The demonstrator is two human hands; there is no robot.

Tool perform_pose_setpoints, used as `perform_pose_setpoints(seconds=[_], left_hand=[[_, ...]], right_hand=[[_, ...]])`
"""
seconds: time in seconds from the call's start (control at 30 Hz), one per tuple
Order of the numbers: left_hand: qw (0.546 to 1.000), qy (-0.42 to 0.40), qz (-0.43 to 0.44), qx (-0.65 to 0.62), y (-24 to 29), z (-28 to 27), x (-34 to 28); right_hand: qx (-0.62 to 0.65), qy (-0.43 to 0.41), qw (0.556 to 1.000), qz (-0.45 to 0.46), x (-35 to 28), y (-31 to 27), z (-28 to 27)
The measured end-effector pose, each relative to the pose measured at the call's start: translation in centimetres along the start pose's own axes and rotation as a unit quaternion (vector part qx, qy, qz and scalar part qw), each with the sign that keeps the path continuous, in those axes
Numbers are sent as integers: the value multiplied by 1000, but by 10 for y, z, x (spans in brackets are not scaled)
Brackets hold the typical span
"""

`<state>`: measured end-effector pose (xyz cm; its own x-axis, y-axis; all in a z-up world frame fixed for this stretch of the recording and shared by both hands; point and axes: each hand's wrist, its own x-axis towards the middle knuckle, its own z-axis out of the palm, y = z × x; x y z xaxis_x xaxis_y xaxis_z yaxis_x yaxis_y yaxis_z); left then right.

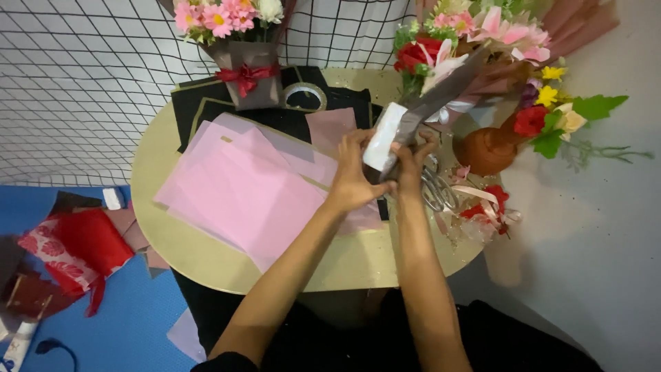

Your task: Wrapping a small floral arrangement in pink decorative paper and securing it with tape.

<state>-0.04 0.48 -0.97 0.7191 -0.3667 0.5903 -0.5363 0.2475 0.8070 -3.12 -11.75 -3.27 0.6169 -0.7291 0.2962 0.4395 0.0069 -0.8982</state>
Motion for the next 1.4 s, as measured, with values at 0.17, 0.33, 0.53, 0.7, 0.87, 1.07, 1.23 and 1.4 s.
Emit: perform_pose_setpoints(seconds=[0.17,0.33,0.53,0.7,0.87,1.07,1.23,1.4], left_hand=[[971,-40,-127,-198,-22,-12,22],[938,-134,-301,-108,38,-47,46],[952,-146,-240,-121,-24,-56,22],[973,-90,-197,-79,22,-67,31],[988,-58,-121,-76,14,-70,26],[982,-91,-146,-82,38,-65,22],[976,-83,-52,-196,-40,-58,10],[987,-102,-112,-54,-89,-49,11]], right_hand=[[200,-35,970,133,11,0,-25],[316,-110,926,176,-22,-44,11],[321,-221,909,151,-6,-1,-13],[246,-287,917,130,17,44,-49],[-39,-270,961,-37,0,40,-31],[26,-232,972,-6,-5,9,-6],[28,-144,989,25,2,23,-20],[-80,-135,986,52,-5,-12,8]])
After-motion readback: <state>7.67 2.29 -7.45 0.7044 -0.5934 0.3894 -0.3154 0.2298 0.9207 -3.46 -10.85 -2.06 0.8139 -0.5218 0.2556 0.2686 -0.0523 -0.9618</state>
